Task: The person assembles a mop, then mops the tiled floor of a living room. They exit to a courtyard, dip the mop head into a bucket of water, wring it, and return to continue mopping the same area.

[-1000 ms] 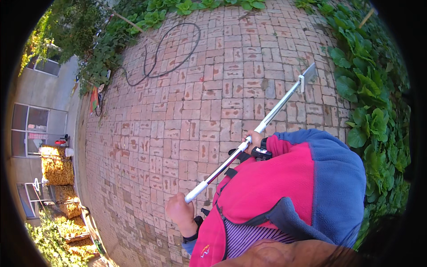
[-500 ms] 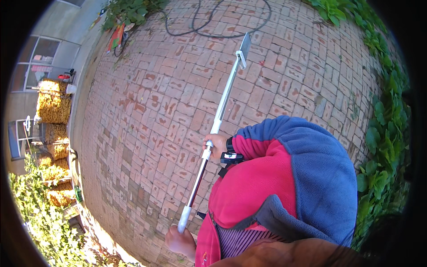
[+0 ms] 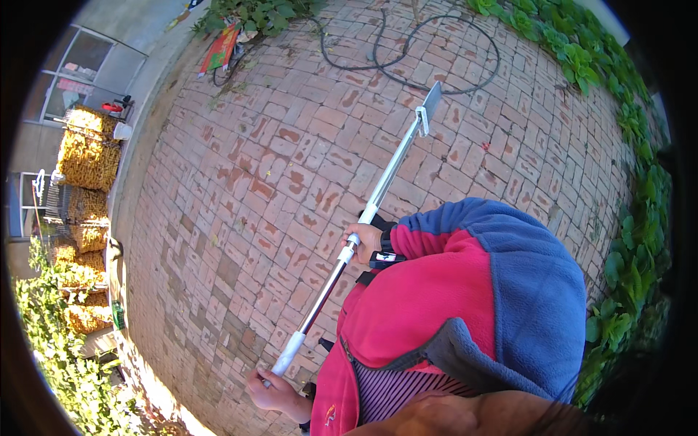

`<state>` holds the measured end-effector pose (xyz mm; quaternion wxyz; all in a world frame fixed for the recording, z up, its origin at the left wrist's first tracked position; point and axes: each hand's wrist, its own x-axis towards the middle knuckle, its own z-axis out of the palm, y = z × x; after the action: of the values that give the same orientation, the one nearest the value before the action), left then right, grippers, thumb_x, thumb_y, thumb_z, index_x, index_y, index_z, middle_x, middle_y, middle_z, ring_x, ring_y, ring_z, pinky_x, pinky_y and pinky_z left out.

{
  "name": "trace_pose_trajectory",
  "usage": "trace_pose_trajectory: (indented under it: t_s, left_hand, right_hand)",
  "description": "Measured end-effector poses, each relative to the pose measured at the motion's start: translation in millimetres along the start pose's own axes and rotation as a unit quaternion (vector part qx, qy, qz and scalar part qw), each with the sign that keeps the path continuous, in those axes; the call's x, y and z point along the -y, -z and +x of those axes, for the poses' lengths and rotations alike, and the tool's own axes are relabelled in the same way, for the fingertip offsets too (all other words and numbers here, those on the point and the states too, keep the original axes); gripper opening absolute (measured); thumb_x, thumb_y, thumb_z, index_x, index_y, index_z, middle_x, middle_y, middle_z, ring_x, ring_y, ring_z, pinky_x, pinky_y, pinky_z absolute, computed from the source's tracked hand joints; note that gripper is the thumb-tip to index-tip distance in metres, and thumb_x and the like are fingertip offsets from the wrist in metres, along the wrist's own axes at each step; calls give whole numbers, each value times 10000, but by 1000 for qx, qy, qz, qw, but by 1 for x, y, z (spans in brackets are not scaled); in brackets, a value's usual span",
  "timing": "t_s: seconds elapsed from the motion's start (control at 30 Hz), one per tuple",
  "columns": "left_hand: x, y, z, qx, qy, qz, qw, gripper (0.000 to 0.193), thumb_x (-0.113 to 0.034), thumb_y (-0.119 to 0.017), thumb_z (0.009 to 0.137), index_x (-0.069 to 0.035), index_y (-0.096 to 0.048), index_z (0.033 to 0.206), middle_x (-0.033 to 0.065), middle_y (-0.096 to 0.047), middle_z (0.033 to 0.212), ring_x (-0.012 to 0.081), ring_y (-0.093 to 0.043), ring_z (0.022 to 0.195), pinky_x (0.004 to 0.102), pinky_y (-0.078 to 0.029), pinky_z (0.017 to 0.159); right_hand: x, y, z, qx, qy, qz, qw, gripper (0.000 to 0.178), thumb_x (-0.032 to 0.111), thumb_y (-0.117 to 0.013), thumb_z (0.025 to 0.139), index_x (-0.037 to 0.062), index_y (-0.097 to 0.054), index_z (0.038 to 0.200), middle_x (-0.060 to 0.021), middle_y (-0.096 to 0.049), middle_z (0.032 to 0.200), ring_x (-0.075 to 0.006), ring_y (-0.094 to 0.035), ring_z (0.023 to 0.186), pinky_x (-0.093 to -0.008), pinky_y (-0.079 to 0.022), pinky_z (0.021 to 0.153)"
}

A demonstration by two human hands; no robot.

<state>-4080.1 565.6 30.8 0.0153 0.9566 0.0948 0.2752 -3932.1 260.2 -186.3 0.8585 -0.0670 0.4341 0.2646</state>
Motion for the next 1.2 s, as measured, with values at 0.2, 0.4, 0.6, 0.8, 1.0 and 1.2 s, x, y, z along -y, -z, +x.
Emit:
trace_pose_trajectory:
  t_s: [0.2,0.4,0.6,0.8,1.0,1.2]
  left_hand:
    - [-8,-115,170,-127,53,-88,987,83,-82,-621,853,-1,-602,857,103,-564,669,211,-553,586,317,-449,539]
    - [-6,-158,325,-232,226,-369,871,114,-115,-540,927,-13,-490,917,38,-480,725,159,-474,660,280,-424,621]
    - [0,-241,451,-207,179,-743,610,152,-197,-563,900,-93,-453,887,4,-423,736,143,-438,769,308,-391,754]
    - [16,-345,583,-132,86,-756,635,267,-248,-622,834,-126,-384,831,-2,-383,683,159,-438,721,441,-360,931]
    - [55,-409,766,-167,81,-804,565,244,-274,-545,908,-127,-374,814,-11,-333,628,119,-402,633,415,-367,940]
    - [68,-474,934,-207,129,-784,571,246,-282,-499,933,-110,-409,782,-19,-325,608,111,-381,607,382,-371,905]
  right_hand:
    - [74,-150,116,4,-17,-35,999,72,173,-529,813,128,-513,759,-10,-566,686,-173,-584,646,-374,-463,637]
    - [120,-338,189,28,-62,-11,998,78,148,-540,829,117,-505,766,-4,-561,702,-163,-598,679,-380,-502,670]
    - [131,-508,268,117,-91,-143,979,73,171,-549,848,122,-528,798,16,-590,726,-140,-621,738,-321,-489,678]
    - [168,-665,374,136,-117,-158,971,62,170,-549,850,124,-529,814,14,-599,752,-150,-624,754,-329,-495,708]
    - [237,-819,465,79,-70,-199,974,78,180,-587,841,131,-548,887,5,-633,803,-167,-656,788,-328,-489,676]
    - [295,-937,570,152,-85,-217,961,123,202,-616,827,143,-557,916,-15,-652,807,-166,-652,740,-305,-490,624]
